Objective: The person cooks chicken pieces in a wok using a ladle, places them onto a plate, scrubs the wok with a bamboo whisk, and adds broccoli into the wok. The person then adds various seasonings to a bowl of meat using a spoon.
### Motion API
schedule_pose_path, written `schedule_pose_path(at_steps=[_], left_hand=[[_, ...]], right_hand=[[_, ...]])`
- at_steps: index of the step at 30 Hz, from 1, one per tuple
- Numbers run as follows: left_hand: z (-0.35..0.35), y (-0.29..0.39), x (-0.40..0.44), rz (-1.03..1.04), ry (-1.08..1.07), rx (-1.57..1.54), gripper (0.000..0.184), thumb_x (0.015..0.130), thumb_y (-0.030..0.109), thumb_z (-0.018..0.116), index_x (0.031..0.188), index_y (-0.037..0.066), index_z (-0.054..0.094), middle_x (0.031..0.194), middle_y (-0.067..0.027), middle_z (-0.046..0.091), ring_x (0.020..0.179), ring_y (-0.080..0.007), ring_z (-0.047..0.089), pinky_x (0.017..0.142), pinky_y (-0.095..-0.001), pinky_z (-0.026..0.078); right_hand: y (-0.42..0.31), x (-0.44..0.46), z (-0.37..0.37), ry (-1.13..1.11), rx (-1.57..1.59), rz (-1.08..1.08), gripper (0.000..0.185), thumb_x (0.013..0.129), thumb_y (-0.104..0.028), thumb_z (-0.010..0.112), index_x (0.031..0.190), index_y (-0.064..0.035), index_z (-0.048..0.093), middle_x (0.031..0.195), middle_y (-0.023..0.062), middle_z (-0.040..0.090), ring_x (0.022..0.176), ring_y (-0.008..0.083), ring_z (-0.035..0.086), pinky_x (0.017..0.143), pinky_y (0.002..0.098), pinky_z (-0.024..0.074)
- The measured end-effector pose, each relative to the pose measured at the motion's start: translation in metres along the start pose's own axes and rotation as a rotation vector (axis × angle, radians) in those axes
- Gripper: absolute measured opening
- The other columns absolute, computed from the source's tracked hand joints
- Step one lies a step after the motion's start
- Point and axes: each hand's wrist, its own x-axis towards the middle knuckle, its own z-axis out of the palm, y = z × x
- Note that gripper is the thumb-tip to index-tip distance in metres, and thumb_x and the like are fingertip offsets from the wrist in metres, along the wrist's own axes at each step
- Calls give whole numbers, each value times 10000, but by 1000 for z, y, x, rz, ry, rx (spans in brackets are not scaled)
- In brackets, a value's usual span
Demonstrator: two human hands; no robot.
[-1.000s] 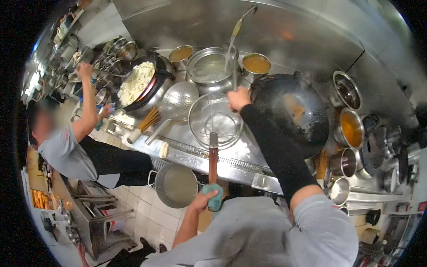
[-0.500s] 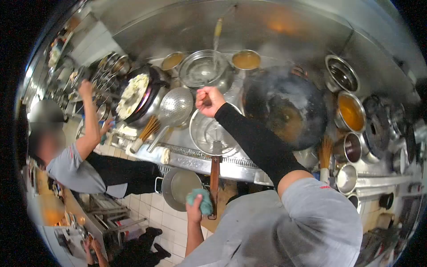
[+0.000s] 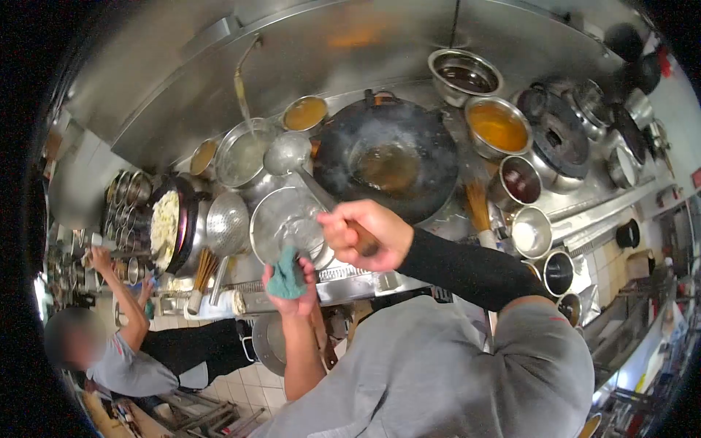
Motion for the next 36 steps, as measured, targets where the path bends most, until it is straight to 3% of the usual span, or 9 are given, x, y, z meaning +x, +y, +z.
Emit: schedule_pose_path(at_steps=[5, 8, 13, 17, 20, 23, 27, 30, 36], left_hand=[[81, -84, 47, -285, -188, -181, 707, 906, 637, 456, 1247, 49, 650, 1437, -271, 497, 1377, -413, 420, 1157, -555, 296], [115, -137, 59, -286, -219, -167, 688, 901, 610, 494, 1228, 25, 650, 1423, -291, 489, 1345, -451, 446, 1156, -541, 328], [103, -176, 70, -472, -14, -170, 665, 895, 648, 445, 1069, 52, 683, 932, -190, 634, 959, -383, 566, 944, -475, 451], [98, -176, 67, -512, -16, -160, 635, 894, 642, 456, 1077, 80, 688, 956, -185, 634, 996, -387, 569, 942, -476, 449], [95, -160, 59, -491, 66, -250, 609, 877, 642, 521, 1094, 99, 692, 1097, -183, 639, 1100, -411, 571, 1033, -495, 428], [121, -141, 25, -494, 21, -259, 606, 864, 632, 580, 1123, 94, 683, 1288, -202, 577, 1278, -387, 504, 1092, -514, 394], [145, -131, -5, -464, 31, -294, 542, 846, 590, 640, 1084, 105, 689, 1225, -179, 555, 1183, -309, 519, 1005, -461, 438], [146, -125, -7, -410, 168, -446, 518, 848, 546, 650, 1080, 83, 674, 1017, -116, 520, 866, -193, 533, 808, -329, 483], [113, -107, -8, -426, 143, -475, 597, 840, 585, 642, 1122, 61, 679, 958, -121, 510, 708, -157, 469, 620, -275, 435]], right_hand=[[16, -82, -5, 238, -52, -43, 121, 976, -177, 547, 869, -121, 543, 686, -64, 493, 550, 46, 497, 509, 258, 369], [28, -108, -29, 270, -1, -57, 86, 970, -170, 555, 896, -130, 537, 694, -69, 494, 554, 41, 494, 519, 259, 372], [51, -131, -74, 227, 138, -127, 120, 973, -204, 593, 917, -107, 548, 743, -38, 549, 604, 75, 553, 533, 270, 413], [59, -149, -82, 473, -236, -206, 366, 1017, -368, 561, 974, -13, 641, 766, 57, 653, 725, 204, 669, 570, 342, 535], [44, -180, -172, 1175, -1588, -347, 506, 980, -500, 559, 923, -14, 688, 776, 140, 666, 747, 316, 664, 652, 427, 550], [31, -206, -249, 1812, -1968, 47, 715, 894, -488, 656, 1444, -92, 429, 1214, 239, 560, 1059, 417, 620, 843, 498, 524], [20, -195, -291, 1754, -1793, 416, 923, 900, -389, 646, 1596, -143, 92, 1363, 337, 492, 1215, 447, 552, 953, 504, 506], [6, -198, -291, 1715, -1598, 210, 867, 906, -318, 590, 1590, -102, 104, 1318, 306, 538, 1111, 465, 593, 956, 479, 501], [6, -241, -117, 1125, -708, -642, 649, 921, -159, 515, 1531, -29, 338, 903, 114, 641, 560, 149, 584, 445, 281, 469]])
